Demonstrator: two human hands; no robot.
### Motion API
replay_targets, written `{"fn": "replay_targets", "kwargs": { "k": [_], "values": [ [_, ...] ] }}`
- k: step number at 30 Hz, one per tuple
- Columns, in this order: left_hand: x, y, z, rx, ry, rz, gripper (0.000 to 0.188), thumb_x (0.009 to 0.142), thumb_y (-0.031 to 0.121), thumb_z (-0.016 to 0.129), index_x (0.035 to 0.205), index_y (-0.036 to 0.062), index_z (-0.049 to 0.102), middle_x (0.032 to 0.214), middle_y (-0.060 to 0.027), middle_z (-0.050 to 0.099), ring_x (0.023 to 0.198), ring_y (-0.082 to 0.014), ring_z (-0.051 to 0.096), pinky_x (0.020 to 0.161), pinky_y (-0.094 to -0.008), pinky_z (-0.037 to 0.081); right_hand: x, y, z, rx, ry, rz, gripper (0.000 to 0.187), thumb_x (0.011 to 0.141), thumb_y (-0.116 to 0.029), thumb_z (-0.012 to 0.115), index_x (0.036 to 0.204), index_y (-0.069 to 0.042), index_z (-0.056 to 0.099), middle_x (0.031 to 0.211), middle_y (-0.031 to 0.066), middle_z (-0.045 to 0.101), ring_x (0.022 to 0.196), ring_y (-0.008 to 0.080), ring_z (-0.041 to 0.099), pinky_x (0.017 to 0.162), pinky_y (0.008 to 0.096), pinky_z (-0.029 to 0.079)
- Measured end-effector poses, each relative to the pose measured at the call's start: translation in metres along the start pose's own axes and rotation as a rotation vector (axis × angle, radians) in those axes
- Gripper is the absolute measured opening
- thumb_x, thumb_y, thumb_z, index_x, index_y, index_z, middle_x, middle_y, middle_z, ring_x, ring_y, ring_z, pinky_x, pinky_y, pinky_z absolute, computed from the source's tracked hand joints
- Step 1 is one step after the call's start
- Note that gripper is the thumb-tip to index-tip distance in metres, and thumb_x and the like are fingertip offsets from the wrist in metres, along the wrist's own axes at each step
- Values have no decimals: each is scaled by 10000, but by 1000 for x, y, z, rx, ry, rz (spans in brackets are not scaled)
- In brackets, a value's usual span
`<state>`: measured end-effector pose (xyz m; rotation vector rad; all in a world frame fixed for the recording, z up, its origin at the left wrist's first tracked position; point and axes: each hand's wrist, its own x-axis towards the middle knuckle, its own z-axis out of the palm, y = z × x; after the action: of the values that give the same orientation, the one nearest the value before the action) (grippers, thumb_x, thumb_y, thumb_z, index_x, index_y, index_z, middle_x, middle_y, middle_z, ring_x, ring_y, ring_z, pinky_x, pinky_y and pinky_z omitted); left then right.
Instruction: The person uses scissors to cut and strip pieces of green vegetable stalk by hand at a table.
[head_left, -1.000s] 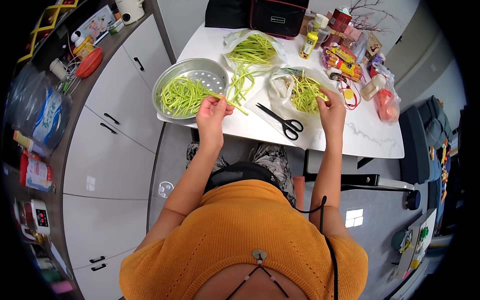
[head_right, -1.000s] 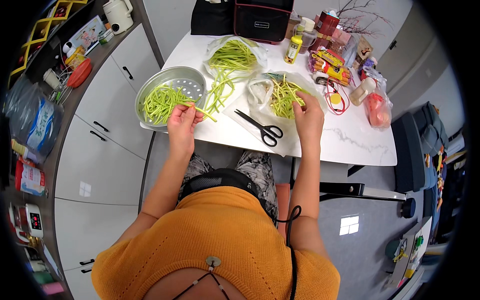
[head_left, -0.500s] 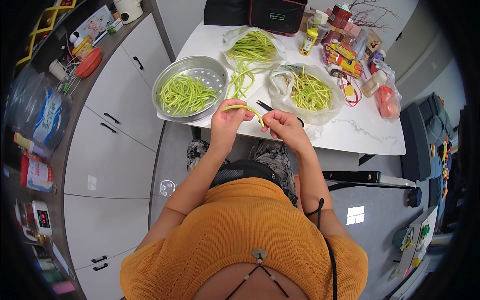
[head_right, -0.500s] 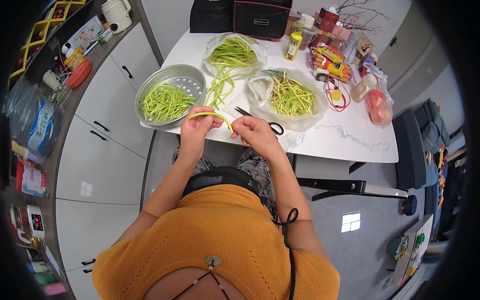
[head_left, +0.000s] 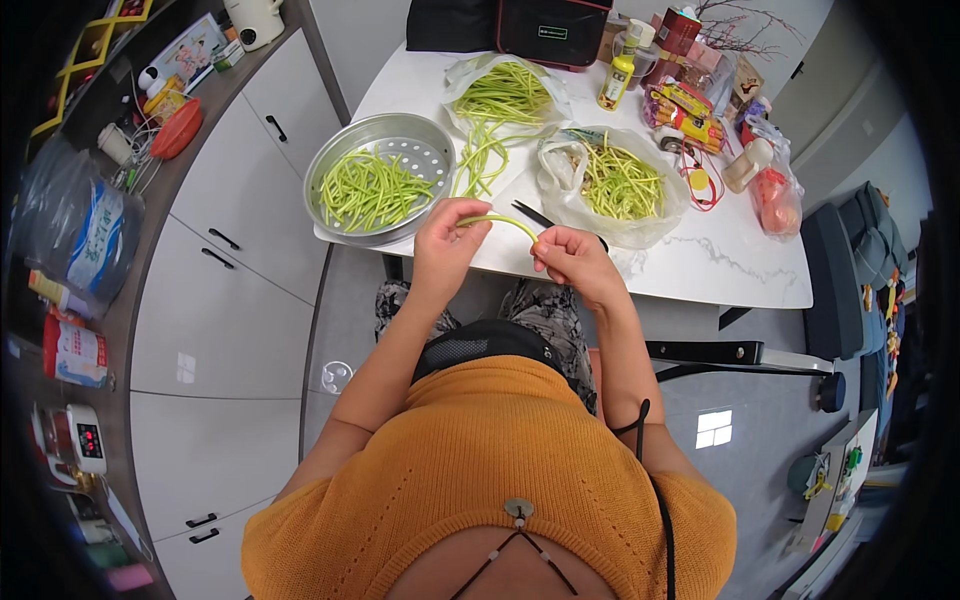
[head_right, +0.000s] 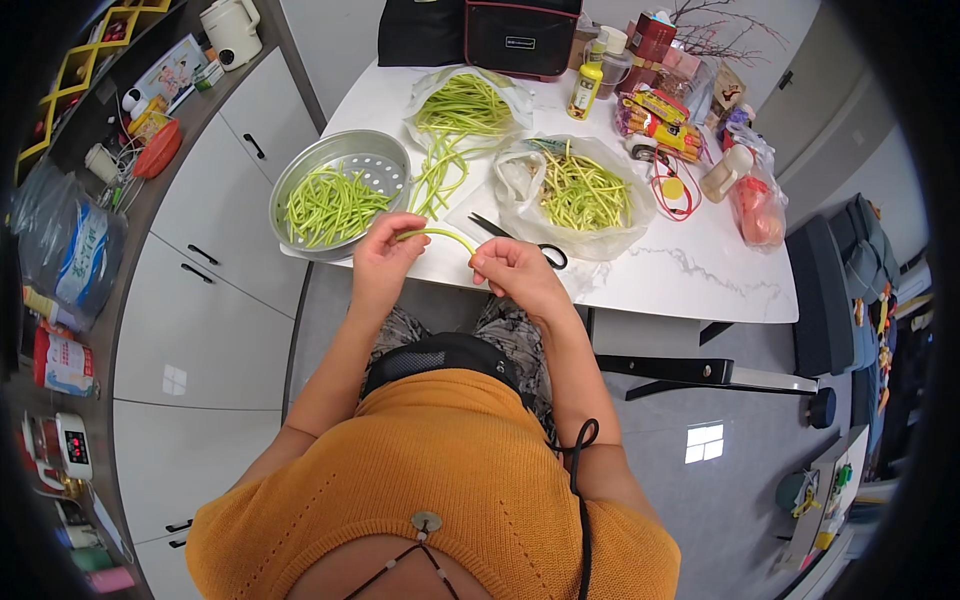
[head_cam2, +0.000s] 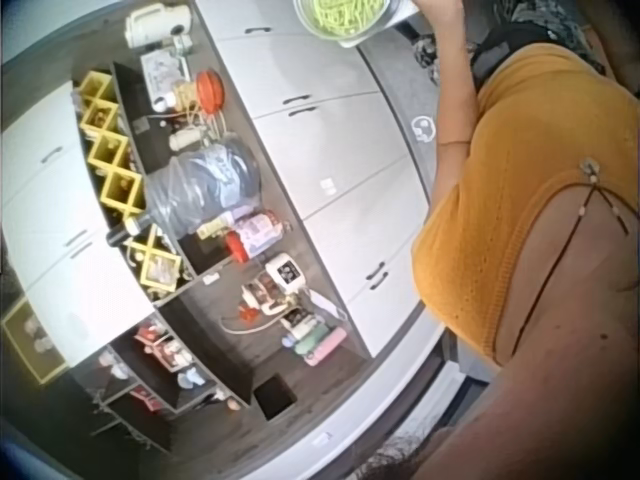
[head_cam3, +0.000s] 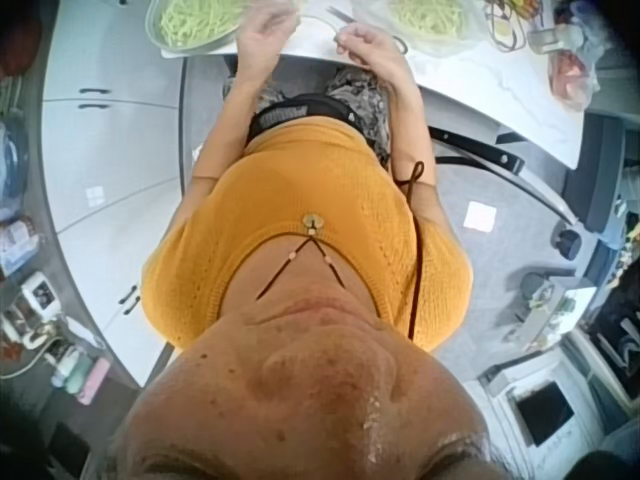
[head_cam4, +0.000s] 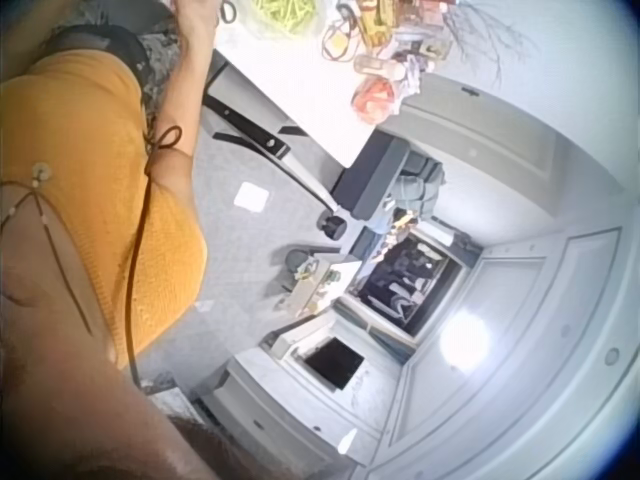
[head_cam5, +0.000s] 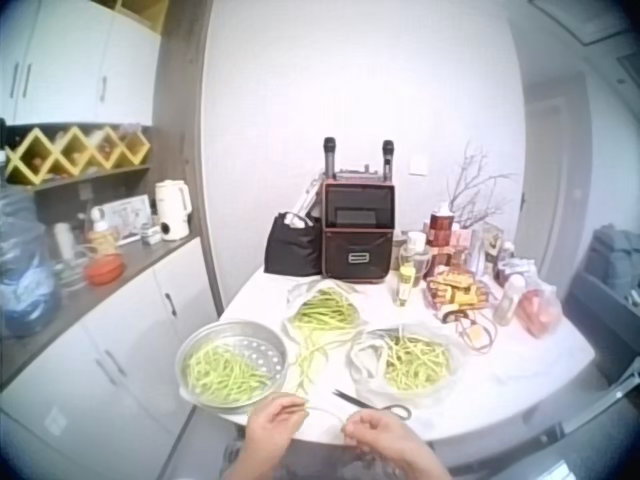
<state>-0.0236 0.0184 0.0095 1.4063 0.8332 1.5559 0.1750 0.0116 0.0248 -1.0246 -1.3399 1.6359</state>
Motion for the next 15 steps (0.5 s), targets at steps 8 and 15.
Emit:
{"fn": "replay_targets", "kwargs": {
  "k": [8,15],
  "values": [
    [-12,-2,11,64,-75,-157,129,827,8,576,937,-16,638,883,-55,586,654,-91,578,582,-196,478,-4,-1,4,113,35,-211,153,826,-133,643,913,-23,580,745,5,598,548,7,431,468,140,310],
    [-19,-3,19,-98,-94,-269,146,860,31,558,987,-32,594,793,-46,608,654,-78,576,569,-189,463,-3,-1,11,73,167,-438,313,817,-134,654,1088,0,573,840,0,598,605,12,449,498,149,347]
  ]
}}
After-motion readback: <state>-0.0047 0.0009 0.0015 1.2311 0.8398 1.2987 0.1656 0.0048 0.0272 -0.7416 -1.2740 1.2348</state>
